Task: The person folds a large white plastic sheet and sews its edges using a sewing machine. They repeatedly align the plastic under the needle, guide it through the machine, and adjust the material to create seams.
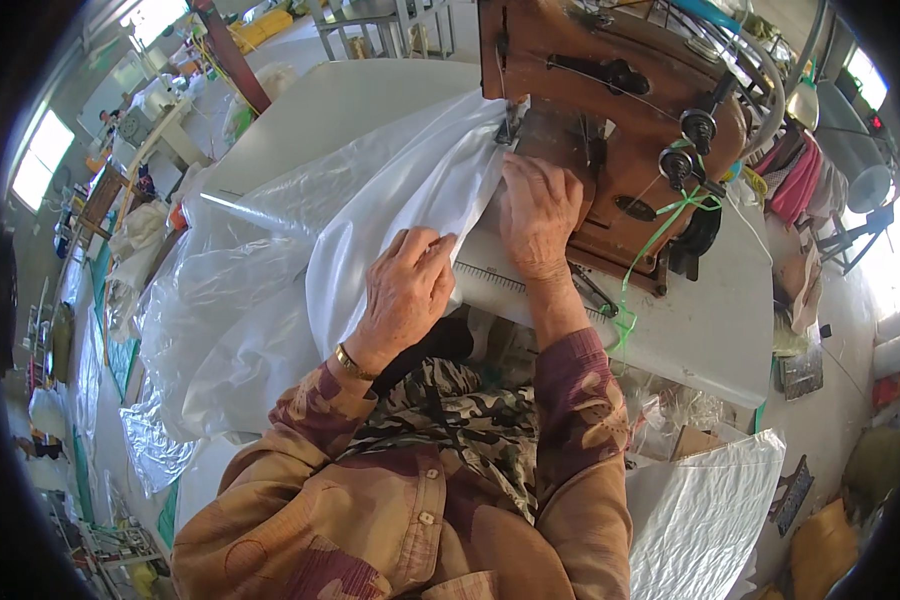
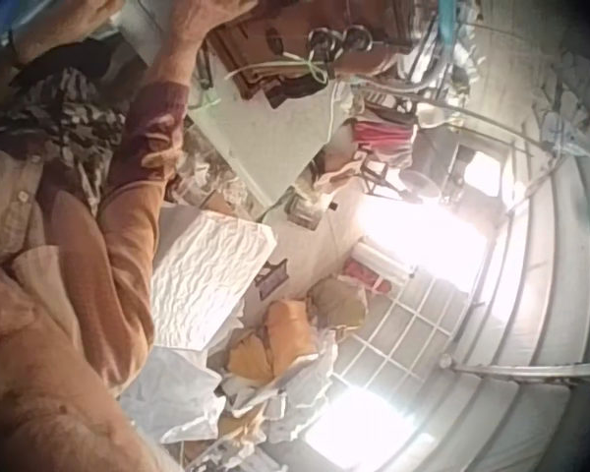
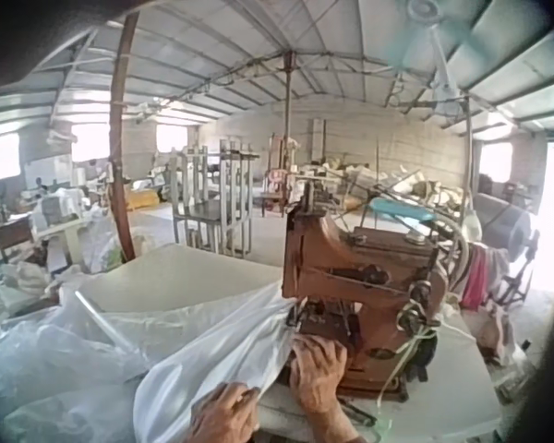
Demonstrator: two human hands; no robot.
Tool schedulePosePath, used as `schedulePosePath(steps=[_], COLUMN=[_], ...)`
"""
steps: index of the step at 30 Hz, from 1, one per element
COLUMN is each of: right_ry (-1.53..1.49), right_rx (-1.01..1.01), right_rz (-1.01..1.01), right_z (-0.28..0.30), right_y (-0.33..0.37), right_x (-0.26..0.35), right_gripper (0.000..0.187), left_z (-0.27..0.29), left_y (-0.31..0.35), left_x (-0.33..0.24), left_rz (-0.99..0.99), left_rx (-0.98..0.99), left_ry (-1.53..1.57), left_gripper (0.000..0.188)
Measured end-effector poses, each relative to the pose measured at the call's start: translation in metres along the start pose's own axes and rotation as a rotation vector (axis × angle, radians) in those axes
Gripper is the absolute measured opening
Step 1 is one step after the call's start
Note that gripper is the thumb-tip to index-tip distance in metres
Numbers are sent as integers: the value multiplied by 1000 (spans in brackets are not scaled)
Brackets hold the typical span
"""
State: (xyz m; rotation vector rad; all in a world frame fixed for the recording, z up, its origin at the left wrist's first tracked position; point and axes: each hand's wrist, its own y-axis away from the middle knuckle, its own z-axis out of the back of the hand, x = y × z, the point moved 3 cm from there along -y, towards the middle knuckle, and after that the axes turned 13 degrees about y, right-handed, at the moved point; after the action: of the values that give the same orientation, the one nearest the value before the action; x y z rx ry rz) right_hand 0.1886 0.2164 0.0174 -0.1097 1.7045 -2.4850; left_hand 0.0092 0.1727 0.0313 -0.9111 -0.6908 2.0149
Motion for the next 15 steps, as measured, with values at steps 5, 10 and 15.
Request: schedulePosePath(steps=[5,10,15], right_ry=[21,25,50], right_rx=[-72,-72,-29], right_rz=[-6,-29,35], right_z=[-2,0,1], right_y=[2,0,-1], right_x=[-4,-3,-3], right_gripper=[32,32,27], left_z=[0,-11,-20], left_y=[13,20,21], left_x=[-7,-6,0], left_rz=[63,170,188], left_rx=[-14,-107,-16], left_ry=[48,173,303], left_gripper=[18,30,34])
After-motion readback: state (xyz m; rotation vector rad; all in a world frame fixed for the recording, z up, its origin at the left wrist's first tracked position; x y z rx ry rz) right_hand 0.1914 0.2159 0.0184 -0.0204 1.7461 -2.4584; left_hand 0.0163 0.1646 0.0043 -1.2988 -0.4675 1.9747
